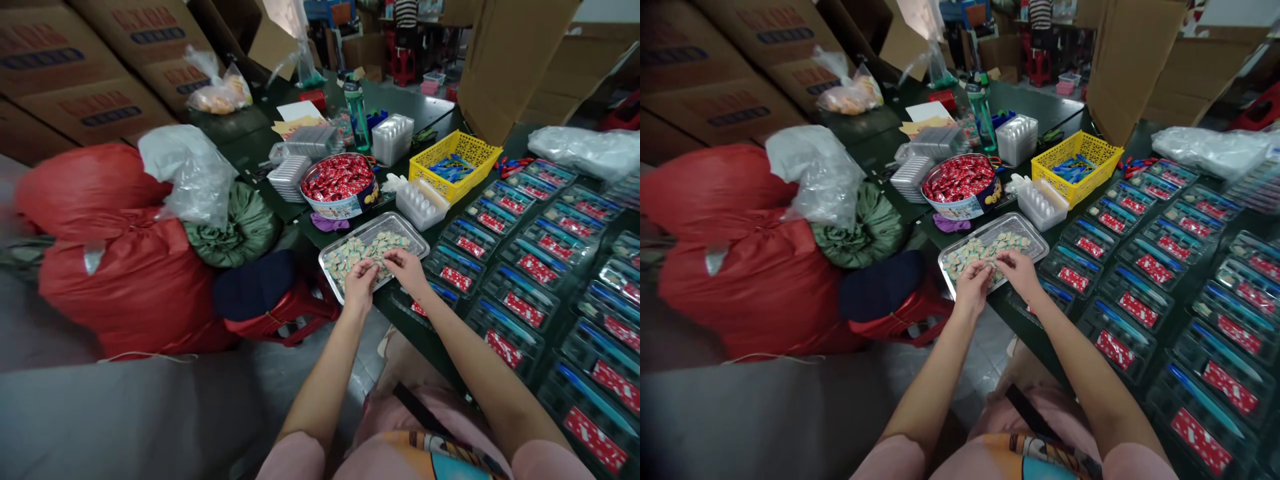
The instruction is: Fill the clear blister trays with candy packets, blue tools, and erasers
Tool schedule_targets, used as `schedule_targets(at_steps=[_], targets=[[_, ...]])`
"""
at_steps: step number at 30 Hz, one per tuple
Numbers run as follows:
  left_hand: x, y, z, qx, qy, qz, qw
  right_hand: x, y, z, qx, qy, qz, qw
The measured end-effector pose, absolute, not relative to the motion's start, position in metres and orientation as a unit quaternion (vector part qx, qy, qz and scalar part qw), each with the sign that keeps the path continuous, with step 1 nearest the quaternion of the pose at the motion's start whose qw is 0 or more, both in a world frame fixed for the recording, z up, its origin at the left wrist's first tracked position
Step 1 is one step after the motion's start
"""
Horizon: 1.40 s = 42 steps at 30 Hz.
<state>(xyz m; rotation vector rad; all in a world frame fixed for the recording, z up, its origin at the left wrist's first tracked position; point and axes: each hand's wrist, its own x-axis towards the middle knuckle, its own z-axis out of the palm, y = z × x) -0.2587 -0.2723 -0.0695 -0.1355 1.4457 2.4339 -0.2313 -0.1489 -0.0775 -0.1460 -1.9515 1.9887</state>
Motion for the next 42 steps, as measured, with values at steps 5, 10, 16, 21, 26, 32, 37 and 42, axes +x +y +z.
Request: schedule_targets(at_steps=[5,10,16,21,26,32,37,42], targets=[[-0.260,-0.276,-0.073,-0.040,0.496,0.854,0.150,-0.234,-0.149,-0.078,-0.083,-0.657,0.723,0.196],[-0.262,-0.278,-0.077,-0.069,0.445,0.875,0.181,-0.236,-0.150,-0.083,-0.104,-0.621,0.748,0.210],[-0.263,-0.277,-0.081,-0.070,0.428,0.882,0.183,-0.229,-0.155,-0.078,-0.085,-0.684,0.699,0.188],[-0.263,-0.276,-0.083,-0.060,0.449,0.877,0.164,-0.224,-0.158,-0.073,-0.077,-0.714,0.672,0.181],[-0.262,-0.277,-0.083,-0.067,0.458,0.873,0.151,-0.220,-0.160,-0.074,-0.060,-0.715,0.672,0.183],[-0.261,-0.279,-0.084,-0.066,0.461,0.871,0.155,-0.220,-0.160,-0.076,-0.067,-0.698,0.689,0.180],[-0.259,-0.279,-0.082,-0.056,0.458,0.872,0.162,-0.218,-0.161,-0.073,-0.065,-0.704,0.681,0.193],[-0.255,-0.276,-0.077,-0.065,0.467,0.874,0.120,-0.215,-0.166,-0.070,-0.059,-0.719,0.659,0.212]])
